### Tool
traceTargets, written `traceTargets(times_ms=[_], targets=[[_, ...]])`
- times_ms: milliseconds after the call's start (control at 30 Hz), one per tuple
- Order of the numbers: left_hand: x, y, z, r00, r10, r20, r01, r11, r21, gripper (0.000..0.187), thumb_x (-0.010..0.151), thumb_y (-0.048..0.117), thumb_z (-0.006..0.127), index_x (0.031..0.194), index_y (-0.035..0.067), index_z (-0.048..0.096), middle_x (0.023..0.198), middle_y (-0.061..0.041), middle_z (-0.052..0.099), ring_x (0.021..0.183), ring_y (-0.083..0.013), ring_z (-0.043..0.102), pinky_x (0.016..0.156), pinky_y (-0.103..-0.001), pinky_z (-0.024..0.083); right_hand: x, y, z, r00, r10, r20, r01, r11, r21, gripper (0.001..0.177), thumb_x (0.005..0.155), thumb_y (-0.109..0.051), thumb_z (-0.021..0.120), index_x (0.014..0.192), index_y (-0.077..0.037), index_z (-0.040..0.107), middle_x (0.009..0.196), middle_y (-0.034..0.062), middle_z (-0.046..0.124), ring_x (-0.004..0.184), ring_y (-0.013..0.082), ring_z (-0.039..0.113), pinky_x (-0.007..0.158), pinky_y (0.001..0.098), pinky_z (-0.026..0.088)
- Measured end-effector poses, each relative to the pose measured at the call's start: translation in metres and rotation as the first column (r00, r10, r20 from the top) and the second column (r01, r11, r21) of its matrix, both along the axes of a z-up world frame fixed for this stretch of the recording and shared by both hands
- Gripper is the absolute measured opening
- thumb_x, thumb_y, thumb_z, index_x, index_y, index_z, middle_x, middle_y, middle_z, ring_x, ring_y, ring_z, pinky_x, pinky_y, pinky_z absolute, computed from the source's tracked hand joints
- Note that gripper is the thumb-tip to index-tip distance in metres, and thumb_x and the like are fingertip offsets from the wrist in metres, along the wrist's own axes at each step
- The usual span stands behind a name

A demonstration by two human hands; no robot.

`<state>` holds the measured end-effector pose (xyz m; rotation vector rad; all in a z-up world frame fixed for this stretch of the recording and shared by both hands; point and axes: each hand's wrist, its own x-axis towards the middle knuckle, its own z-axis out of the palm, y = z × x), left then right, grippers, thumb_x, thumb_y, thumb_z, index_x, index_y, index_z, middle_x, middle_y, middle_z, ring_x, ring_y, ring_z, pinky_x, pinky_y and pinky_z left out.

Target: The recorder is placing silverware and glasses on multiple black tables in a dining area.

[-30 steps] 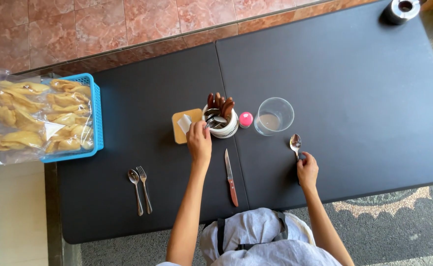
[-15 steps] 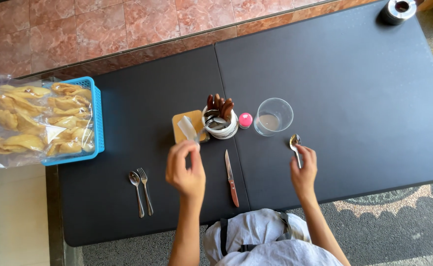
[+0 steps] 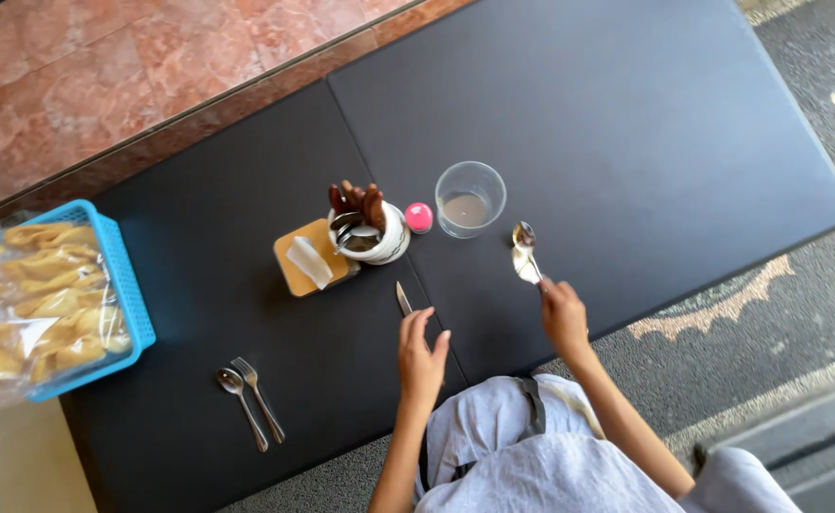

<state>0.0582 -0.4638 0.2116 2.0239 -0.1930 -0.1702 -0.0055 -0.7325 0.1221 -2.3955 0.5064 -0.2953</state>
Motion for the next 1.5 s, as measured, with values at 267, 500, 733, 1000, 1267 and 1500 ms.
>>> traceTargets(times_ms=[267, 500, 733, 1000, 1267, 1500], targets=[[-0.027, 0.069, -0.118, 0.987, 0.061, -0.149, 0.040, 0.804, 0.593, 0.060, 0.085, 0.028, 0.078, 0.137, 0.009, 0.055, 0.149, -0.019, 0.042, 0.133, -0.0404, 0.046, 0.101, -0.050, 0.046, 0.019, -0.045, -0.078, 0.968, -0.247, -0.054, 0.233, 0.954, -0.187, 0.031, 0.093, 0.002, 0.059, 0.123, -0.002, 0.068, 0.101, 0.0194, 0.058, 0.085, 0.0395, 0.062, 0.074, 0.0473, 0.052], [-0.046, 0.089, -0.136, 1.000, 0.006, -0.012, 0.003, 0.770, 0.638, 0.060, 0.088, 0.018, 0.070, 0.146, 0.017, 0.052, 0.157, -0.011, 0.040, 0.139, -0.0356, 0.043, 0.102, -0.049, 0.046, 0.033, -0.024, -0.084, 0.977, -0.214, 0.012, 0.208, 0.936, -0.285, 0.032, 0.093, 0.005, 0.058, 0.124, 0.009, 0.065, 0.105, 0.0177, 0.057, 0.097, 0.0351, 0.056, 0.084, 0.0436, 0.049], [-0.048, 0.088, -0.143, 0.999, 0.022, 0.027, -0.034, 0.790, 0.612, 0.062, 0.087, 0.015, 0.069, 0.146, 0.017, 0.053, 0.158, -0.010, 0.039, 0.138, -0.0353, 0.043, 0.103, -0.049, 0.044, 0.041, -0.018, -0.058, 0.967, -0.217, -0.135, 0.130, 0.872, -0.471, 0.032, 0.090, -0.003, 0.063, 0.121, 0.002, 0.068, 0.101, 0.0131, 0.059, 0.096, 0.0333, 0.058, 0.078, 0.0451, 0.049], [-0.050, 0.090, -0.146, 0.998, 0.030, 0.052, -0.055, 0.798, 0.600, 0.061, 0.086, 0.014, 0.069, 0.145, 0.019, 0.054, 0.157, -0.010, 0.041, 0.137, -0.0362, 0.044, 0.103, -0.050, 0.043, 0.031, -0.025, -0.068, 0.979, -0.167, -0.116, 0.105, 0.902, -0.419, 0.030, 0.098, -0.007, 0.061, 0.127, 0.000, 0.067, 0.097, 0.0109, 0.057, 0.090, 0.0284, 0.062, 0.069, 0.0411, 0.056], [-0.050, 0.088, -0.144, 0.998, 0.032, 0.058, -0.060, 0.807, 0.587, 0.061, 0.086, 0.014, 0.069, 0.145, 0.019, 0.055, 0.157, -0.010, 0.041, 0.138, -0.0358, 0.044, 0.103, -0.050, 0.044, 0.033, -0.027, -0.066, 0.985, -0.151, -0.080, 0.105, 0.906, -0.411, 0.029, 0.100, -0.005, 0.060, 0.128, 0.001, 0.067, 0.096, 0.0097, 0.057, 0.089, 0.0270, 0.062, 0.068, 0.0391, 0.055], [-0.050, 0.089, -0.147, 0.998, 0.037, 0.057, -0.064, 0.802, 0.594, 0.061, 0.086, 0.014, 0.069, 0.145, 0.018, 0.055, 0.157, -0.010, 0.041, 0.137, -0.0361, 0.044, 0.103, -0.050, 0.044, 0.033, -0.031, -0.059, 0.993, -0.068, -0.095, 0.022, 0.905, -0.424, 0.040, 0.095, 0.000, 0.058, 0.134, 0.004, 0.063, 0.098, 0.0098, 0.056, 0.089, 0.0273, 0.060, 0.069, 0.0377, 0.054]])
